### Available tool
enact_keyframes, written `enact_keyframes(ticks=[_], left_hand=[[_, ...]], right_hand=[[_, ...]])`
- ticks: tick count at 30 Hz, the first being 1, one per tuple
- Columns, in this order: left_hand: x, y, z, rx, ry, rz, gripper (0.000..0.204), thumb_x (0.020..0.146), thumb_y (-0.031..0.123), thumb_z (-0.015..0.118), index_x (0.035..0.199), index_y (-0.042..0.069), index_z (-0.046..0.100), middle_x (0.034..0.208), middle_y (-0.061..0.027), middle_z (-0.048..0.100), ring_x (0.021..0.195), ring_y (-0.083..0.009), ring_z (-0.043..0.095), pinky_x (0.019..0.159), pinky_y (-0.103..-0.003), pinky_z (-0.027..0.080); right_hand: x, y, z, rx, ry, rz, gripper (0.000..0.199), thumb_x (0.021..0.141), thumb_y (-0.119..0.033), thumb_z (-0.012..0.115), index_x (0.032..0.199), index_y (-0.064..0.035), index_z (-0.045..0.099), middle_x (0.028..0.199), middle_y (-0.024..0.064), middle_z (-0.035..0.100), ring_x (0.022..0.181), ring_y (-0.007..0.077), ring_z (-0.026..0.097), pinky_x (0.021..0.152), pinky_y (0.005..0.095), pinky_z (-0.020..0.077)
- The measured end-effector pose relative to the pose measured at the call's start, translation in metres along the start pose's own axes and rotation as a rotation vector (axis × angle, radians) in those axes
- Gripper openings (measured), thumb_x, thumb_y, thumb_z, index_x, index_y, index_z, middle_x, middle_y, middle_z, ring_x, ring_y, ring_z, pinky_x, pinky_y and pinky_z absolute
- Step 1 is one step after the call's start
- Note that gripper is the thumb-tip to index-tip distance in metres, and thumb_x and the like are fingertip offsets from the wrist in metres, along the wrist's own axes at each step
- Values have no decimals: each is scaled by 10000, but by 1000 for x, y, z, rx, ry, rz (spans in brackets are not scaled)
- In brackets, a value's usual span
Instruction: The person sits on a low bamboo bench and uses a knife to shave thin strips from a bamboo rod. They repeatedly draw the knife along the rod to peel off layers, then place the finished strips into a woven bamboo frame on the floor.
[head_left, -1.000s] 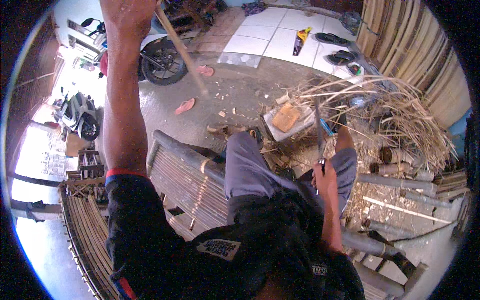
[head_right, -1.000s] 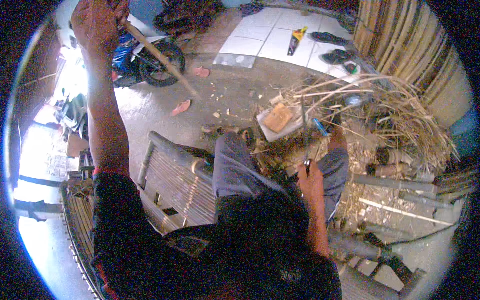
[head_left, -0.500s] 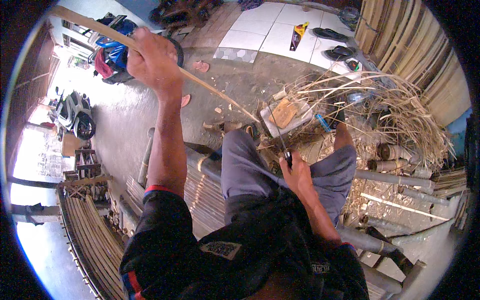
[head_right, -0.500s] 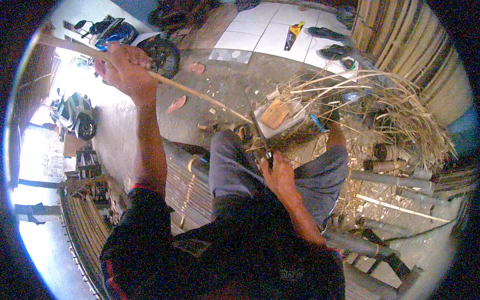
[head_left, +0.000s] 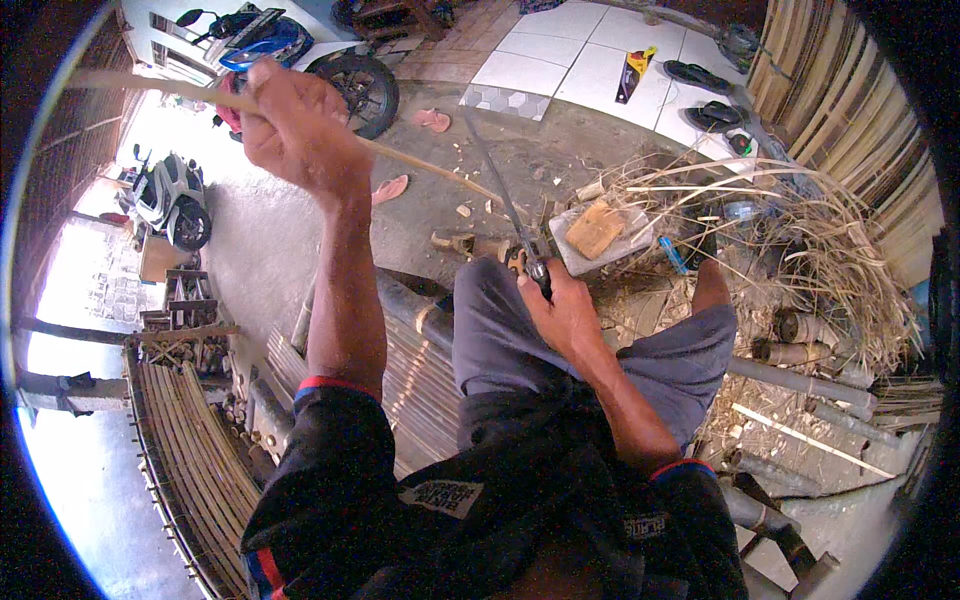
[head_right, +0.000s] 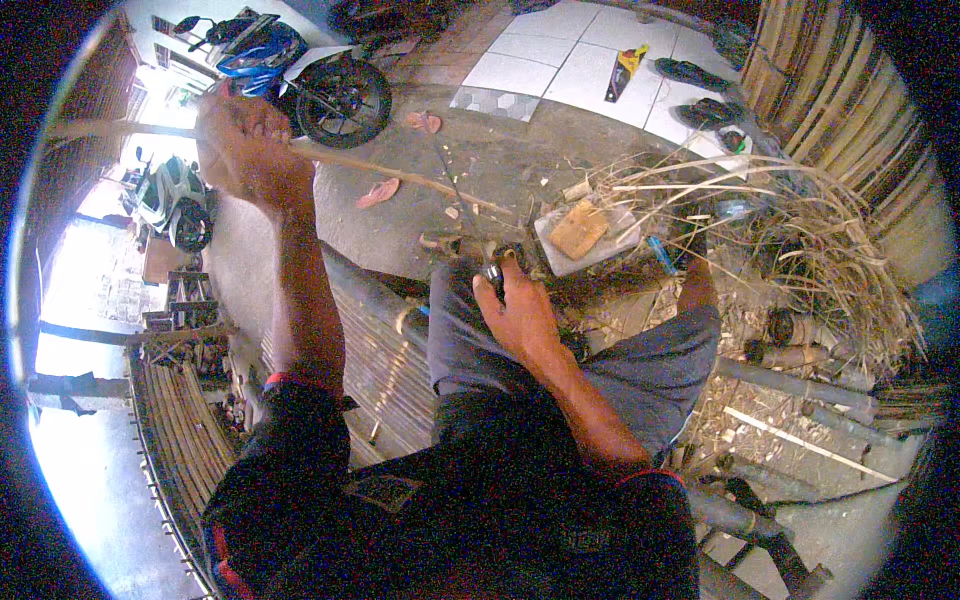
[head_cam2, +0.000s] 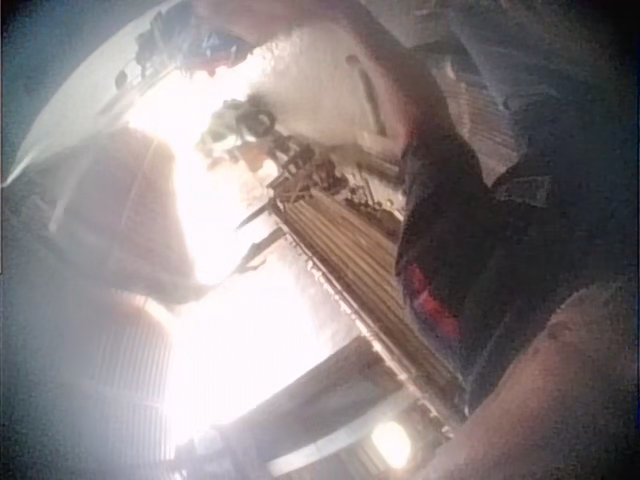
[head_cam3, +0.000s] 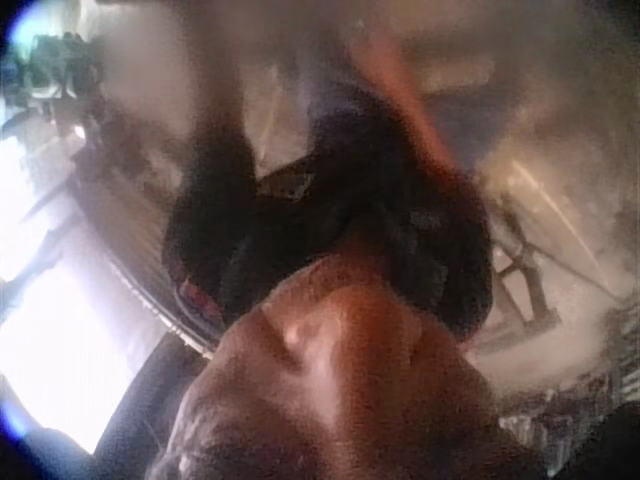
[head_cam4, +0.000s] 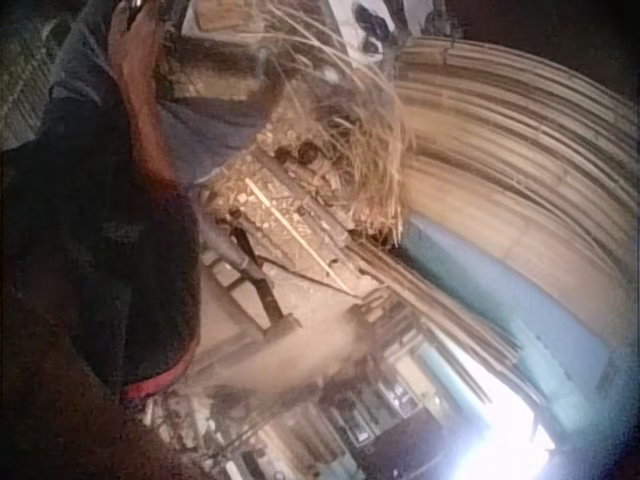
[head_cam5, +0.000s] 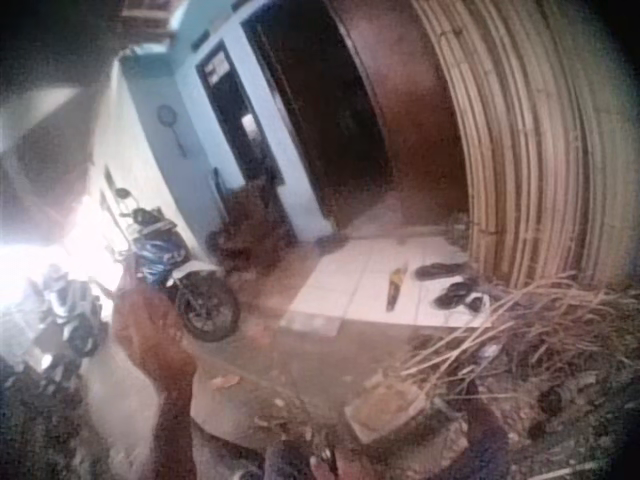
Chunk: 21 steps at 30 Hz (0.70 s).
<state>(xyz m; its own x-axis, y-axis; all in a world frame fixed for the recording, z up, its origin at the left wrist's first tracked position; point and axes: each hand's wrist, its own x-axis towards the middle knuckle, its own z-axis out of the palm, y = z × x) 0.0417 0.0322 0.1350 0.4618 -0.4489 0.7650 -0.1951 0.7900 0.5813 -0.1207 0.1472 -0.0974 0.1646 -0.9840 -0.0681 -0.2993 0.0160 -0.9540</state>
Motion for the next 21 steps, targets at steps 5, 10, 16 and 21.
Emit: enact_keyframes(ticks=[5,10,16,21], left_hand=[[-14,1,3,262,-33,66,414,992,276,510,633,81,446,519,12,417,445,-82,369,435,-260,304],[-45,-40,-33,605,-155,288,173,957,188,497,856,64,565,706,-45,553,634,-173,546,561,-319,416],[-73,-55,-30,627,-18,252,345,952,339,428,889,23,550,887,-57,521,830,-166,478,723,-300,411],[-57,-76,-45,649,7,327,344,970,312,356,835,29,498,877,-92,503,838,-191,472,749,-324,370]], right_hand=[[2,-5,3,-6,80,-81,383,931,-315,596,1082,37,570,807,258,655,800,459,653,687,466,507],[11,-44,5,-7,-22,-106,412,923,-325,605,1121,34,572,820,270,665,810,474,651,696,489,513],[39,-53,27,-4,92,-212,397,901,-319,625,1068,40,606,784,300,646,761,480,647,672,519,518],[65,-28,33,-38,-63,-84,446,896,-336,603,1084,68,605,914,298,666,841,460,658,779,525,533]])
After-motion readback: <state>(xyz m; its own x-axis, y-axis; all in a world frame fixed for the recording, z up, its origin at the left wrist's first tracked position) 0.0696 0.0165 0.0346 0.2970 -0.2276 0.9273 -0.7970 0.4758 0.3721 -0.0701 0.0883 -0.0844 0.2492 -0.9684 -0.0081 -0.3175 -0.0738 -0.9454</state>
